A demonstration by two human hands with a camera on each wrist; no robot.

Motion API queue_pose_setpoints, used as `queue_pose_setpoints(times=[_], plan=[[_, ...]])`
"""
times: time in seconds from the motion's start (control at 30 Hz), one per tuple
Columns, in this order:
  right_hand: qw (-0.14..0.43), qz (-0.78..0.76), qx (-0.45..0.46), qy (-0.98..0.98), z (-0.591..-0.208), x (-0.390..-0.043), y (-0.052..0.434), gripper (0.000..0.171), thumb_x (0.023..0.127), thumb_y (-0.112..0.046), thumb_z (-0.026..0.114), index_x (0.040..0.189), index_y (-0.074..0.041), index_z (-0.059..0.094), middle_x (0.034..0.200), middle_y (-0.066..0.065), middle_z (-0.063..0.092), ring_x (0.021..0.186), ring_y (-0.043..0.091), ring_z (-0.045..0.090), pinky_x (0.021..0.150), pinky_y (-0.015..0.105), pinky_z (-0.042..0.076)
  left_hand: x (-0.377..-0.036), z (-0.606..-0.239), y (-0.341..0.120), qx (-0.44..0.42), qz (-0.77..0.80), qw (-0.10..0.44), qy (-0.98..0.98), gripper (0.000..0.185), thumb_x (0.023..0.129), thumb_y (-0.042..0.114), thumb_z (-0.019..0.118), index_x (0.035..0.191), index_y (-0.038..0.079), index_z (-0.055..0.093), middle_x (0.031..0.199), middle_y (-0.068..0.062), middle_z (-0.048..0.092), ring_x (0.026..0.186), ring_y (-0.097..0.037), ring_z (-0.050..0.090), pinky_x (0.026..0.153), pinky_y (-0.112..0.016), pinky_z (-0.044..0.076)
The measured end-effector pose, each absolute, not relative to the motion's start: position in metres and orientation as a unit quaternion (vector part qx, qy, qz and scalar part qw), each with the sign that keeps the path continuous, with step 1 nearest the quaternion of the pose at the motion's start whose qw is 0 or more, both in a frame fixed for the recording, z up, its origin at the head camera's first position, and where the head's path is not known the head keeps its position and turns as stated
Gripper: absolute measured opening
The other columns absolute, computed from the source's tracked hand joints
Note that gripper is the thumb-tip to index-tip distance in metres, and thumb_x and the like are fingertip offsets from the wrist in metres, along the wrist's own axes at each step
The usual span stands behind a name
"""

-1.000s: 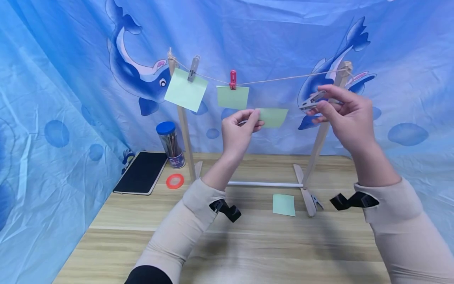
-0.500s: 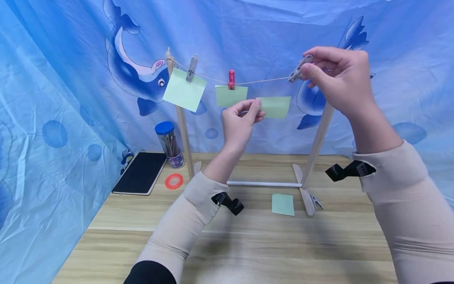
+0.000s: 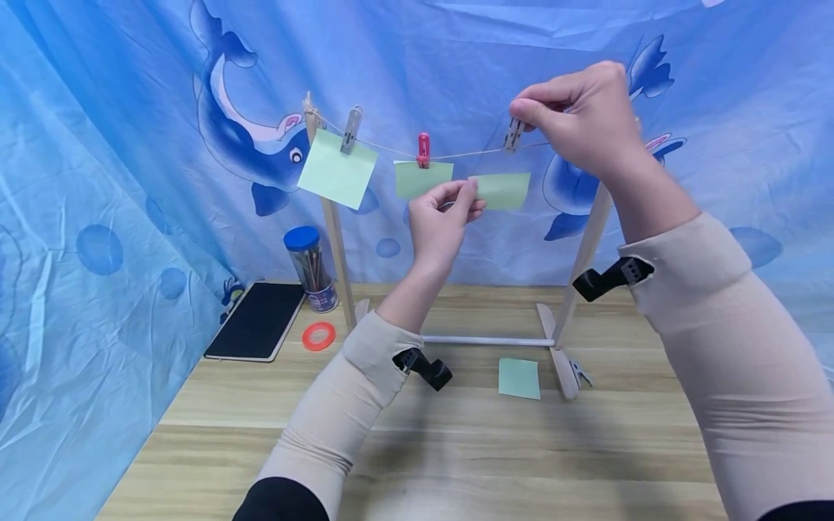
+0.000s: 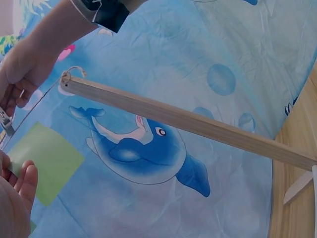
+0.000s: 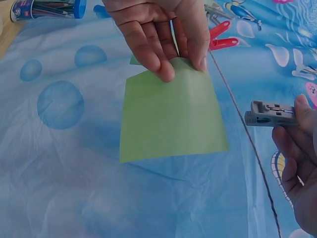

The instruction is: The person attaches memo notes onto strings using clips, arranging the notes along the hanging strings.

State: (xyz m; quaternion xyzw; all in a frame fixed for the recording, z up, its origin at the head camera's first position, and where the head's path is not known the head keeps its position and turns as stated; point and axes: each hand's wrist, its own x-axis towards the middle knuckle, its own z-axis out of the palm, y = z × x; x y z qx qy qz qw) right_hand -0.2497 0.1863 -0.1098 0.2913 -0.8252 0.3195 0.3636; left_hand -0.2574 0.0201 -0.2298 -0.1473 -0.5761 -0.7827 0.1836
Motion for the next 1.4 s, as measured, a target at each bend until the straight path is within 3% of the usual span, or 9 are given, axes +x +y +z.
queue_pose_setpoints(times=[0.27,0.7,1.03,1.4], plan=[[0.323,0.325,0.253,-0.852,-0.111,-0.259,0.184,0.023,0.085,-0.031,0.067,0.097,-0.013,0.075,0.090,0.011,0.072,0.070,0.002,0.063,0.066,0.013,0.049,-0.261,-0.229,0.020,-0.151,-0.790,0.171,-0.570,0.024,0.086,0.020,0.068,0.097,-0.001,0.070,0.084,-0.013,0.070,0.069,-0.018,0.069,0.069,-0.032,0.058],[0.296,0.270,0.257,-0.879,-0.108,-0.257,0.180,0.030,0.086,-0.037,0.064,0.097,-0.011,0.075,0.090,0.009,0.072,0.069,-0.002,0.061,0.054,0.020,0.044,-0.265,-0.227,0.019,-0.159,-0.789,0.150,-0.574,0.027,0.085,0.025,0.069,0.096,0.001,0.070,0.081,-0.014,0.069,0.070,-0.018,0.069,0.070,-0.032,0.058],[0.280,0.243,0.257,-0.893,-0.105,-0.259,0.180,0.031,0.085,-0.039,0.064,0.097,-0.013,0.075,0.086,0.007,0.072,0.068,0.003,0.061,0.047,0.019,0.040,-0.266,-0.220,0.018,-0.163,-0.798,0.160,-0.558,0.024,0.085,0.022,0.069,0.095,0.000,0.070,0.080,-0.015,0.068,0.068,-0.019,0.069,0.069,-0.033,0.058],[0.267,0.240,0.274,-0.892,-0.109,-0.261,0.179,0.032,0.084,-0.040,0.065,0.096,-0.012,0.075,0.084,0.006,0.072,0.069,0.005,0.062,0.051,0.019,0.043,-0.268,-0.218,0.015,-0.168,-0.803,0.160,-0.549,0.023,0.085,0.021,0.069,0.095,0.000,0.071,0.082,-0.015,0.069,0.069,-0.019,0.069,0.070,-0.033,0.058]])
